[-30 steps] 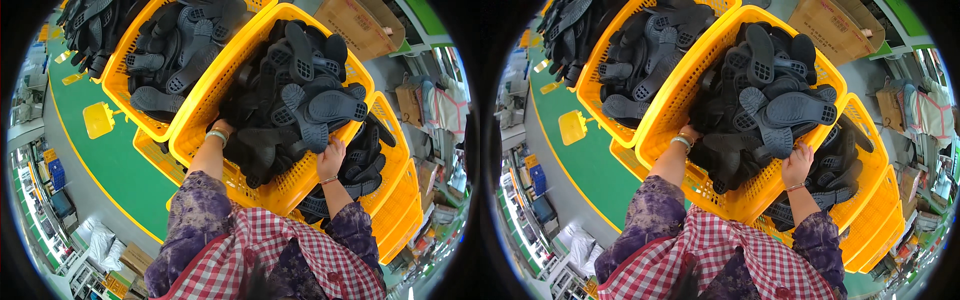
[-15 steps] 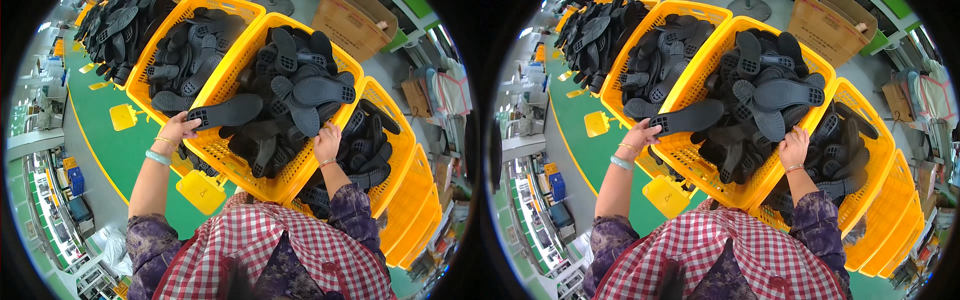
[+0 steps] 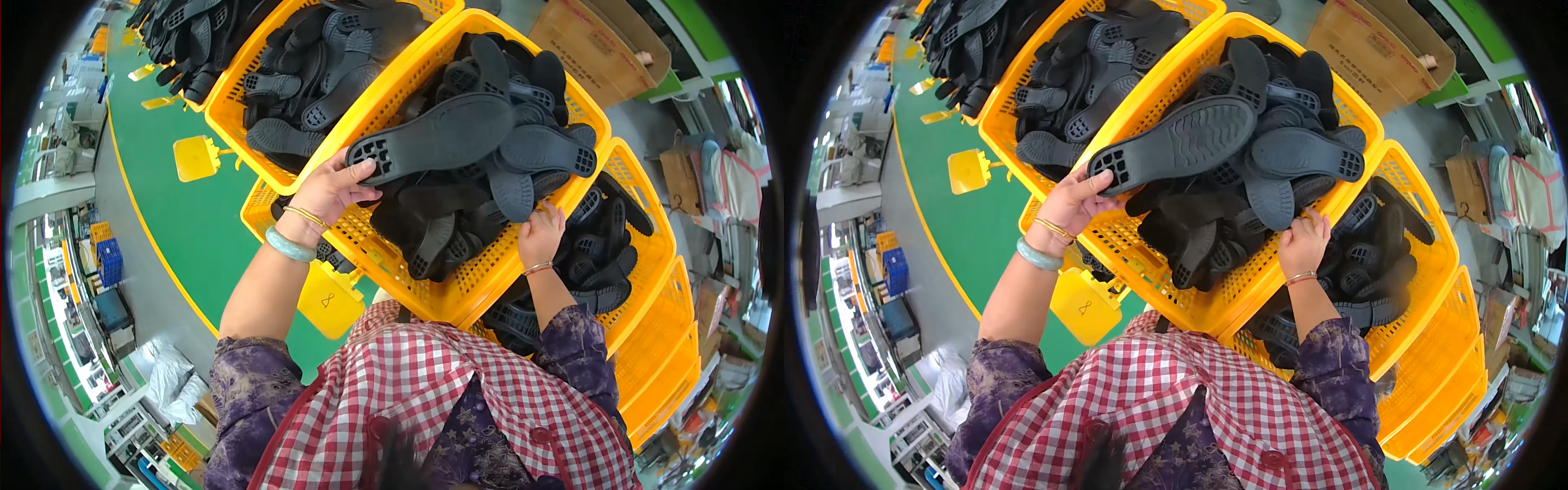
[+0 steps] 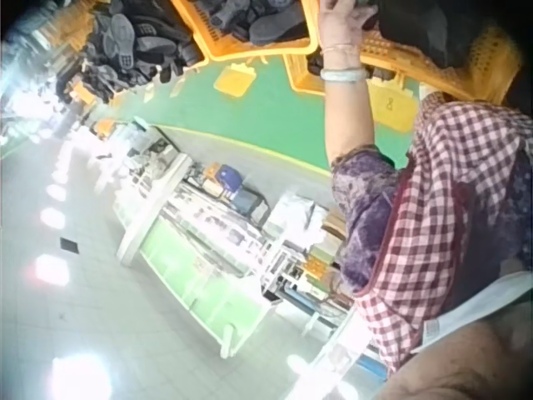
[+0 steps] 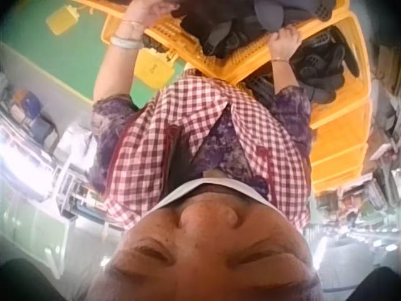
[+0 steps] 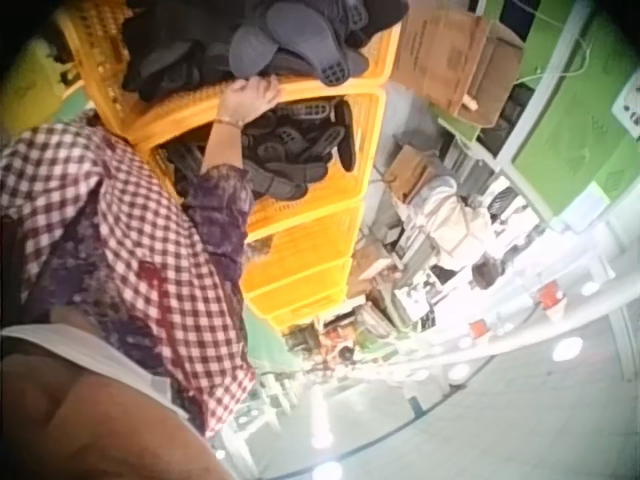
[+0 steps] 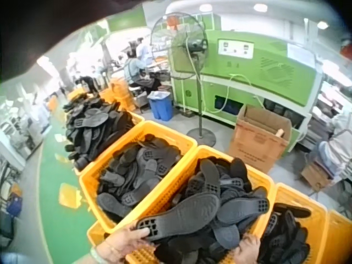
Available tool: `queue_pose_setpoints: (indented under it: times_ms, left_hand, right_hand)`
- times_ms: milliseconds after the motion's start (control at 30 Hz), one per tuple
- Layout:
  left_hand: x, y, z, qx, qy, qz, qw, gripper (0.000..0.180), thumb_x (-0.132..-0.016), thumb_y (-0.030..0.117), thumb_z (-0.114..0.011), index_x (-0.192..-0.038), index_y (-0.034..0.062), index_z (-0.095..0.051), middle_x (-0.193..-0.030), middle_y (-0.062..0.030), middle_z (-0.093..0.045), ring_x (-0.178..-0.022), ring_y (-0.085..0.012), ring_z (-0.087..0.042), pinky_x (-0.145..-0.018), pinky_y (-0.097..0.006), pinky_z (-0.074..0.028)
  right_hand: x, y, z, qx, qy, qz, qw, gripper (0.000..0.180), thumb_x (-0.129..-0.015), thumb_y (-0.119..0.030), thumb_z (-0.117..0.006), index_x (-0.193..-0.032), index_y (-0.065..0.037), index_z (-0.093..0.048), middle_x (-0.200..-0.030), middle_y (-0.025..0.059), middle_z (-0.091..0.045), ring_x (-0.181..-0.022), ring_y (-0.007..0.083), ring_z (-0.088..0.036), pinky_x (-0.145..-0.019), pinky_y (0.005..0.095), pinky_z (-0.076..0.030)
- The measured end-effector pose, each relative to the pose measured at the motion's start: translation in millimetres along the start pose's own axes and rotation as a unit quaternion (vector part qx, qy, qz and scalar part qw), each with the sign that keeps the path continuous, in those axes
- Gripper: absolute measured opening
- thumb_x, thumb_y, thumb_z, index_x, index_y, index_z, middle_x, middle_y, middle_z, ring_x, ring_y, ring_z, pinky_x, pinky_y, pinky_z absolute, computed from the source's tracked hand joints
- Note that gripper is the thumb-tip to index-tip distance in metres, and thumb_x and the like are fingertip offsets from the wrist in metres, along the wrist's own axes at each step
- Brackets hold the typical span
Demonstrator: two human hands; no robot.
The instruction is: The person uses a green brush to scrub the sole of a black slipper at a workstation. They then walk to a row of yellow crates and repeatedly pick up, inspect, and place back multiple black slippers.
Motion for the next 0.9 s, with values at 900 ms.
queue_pose_setpoints:
  times_ms: [900]
  left_hand:
    - [-218.0,-228.8,136.7,-0.874,-0.076,0.089,0.471,0.035,-0.091,0.025,-0.045,-0.117,0.009,-0.062,-0.124,-0.0162,-0.055,-0.118,-0.0302,-0.051,-0.102,-0.045,-0.038]
  right_hand:
    - [-4.2,-4.5,-1.4,0.032,-0.047,-0.019,0.998,0.01,-0.07,-0.009,-0.055,-0.073,0.0,-0.058,-0.085,0.0135,-0.06,-0.113,0.0323,-0.049,-0.106,0.0508,-0.028]
Point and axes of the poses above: each hand's wrist, its own x-axis away from the middle knuckle, its own z-axis out of the back of the hand, y = z × x, the point moved 4 cm from there along -x, towards the middle knuckle
